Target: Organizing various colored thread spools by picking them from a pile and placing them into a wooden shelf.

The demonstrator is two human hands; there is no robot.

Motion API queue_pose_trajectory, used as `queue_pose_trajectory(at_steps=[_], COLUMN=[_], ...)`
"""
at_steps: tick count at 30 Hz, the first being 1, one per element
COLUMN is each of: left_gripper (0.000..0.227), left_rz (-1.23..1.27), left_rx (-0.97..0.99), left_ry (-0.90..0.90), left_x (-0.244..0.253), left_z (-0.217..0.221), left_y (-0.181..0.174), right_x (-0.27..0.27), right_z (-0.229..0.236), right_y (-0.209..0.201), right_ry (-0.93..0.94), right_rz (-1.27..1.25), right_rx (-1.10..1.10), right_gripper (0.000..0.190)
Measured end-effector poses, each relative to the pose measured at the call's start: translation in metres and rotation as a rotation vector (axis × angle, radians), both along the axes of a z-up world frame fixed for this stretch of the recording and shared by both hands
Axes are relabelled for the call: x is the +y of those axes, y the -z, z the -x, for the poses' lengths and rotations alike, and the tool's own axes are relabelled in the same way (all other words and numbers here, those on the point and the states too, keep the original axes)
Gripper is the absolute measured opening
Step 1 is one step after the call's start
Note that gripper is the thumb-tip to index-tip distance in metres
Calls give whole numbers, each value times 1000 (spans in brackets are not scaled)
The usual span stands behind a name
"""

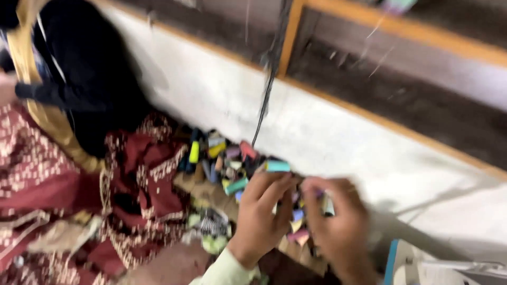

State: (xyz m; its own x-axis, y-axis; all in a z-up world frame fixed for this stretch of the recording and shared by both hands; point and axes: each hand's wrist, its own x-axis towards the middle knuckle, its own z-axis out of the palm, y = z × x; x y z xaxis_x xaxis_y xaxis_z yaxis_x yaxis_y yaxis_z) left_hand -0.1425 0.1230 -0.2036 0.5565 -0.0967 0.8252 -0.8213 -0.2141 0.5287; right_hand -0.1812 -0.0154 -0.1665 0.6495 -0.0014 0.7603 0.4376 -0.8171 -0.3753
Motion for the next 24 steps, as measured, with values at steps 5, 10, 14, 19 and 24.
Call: queue_pose_trajectory(at_steps=[5, 10, 14, 19, 24], left_gripper=[19, 16, 16, 24, 28], left_rz=[-290, -435, -417, -406, -377], left_rx=[593, 1060, 1117, 1251, 1354], left_ry=[-19, 10, -21, -140, -334], left_x=[44, 72, 88, 128, 174], left_z=[52, 70, 54, -18, -120], left_y=[170, 257, 319, 406, 518], right_x=[15, 45, 70, 75, 81], right_z=[22, 24, -3, -74, -142], right_y=[149, 227, 281, 390, 472], right_ry=[-92, -221, -181, -160, -13], right_rz=[-43, -127, -130, -99, -662], right_rx=[849, 1437, 1594, 1451, 1485], right_gripper=[22, 32, 28, 32, 47])
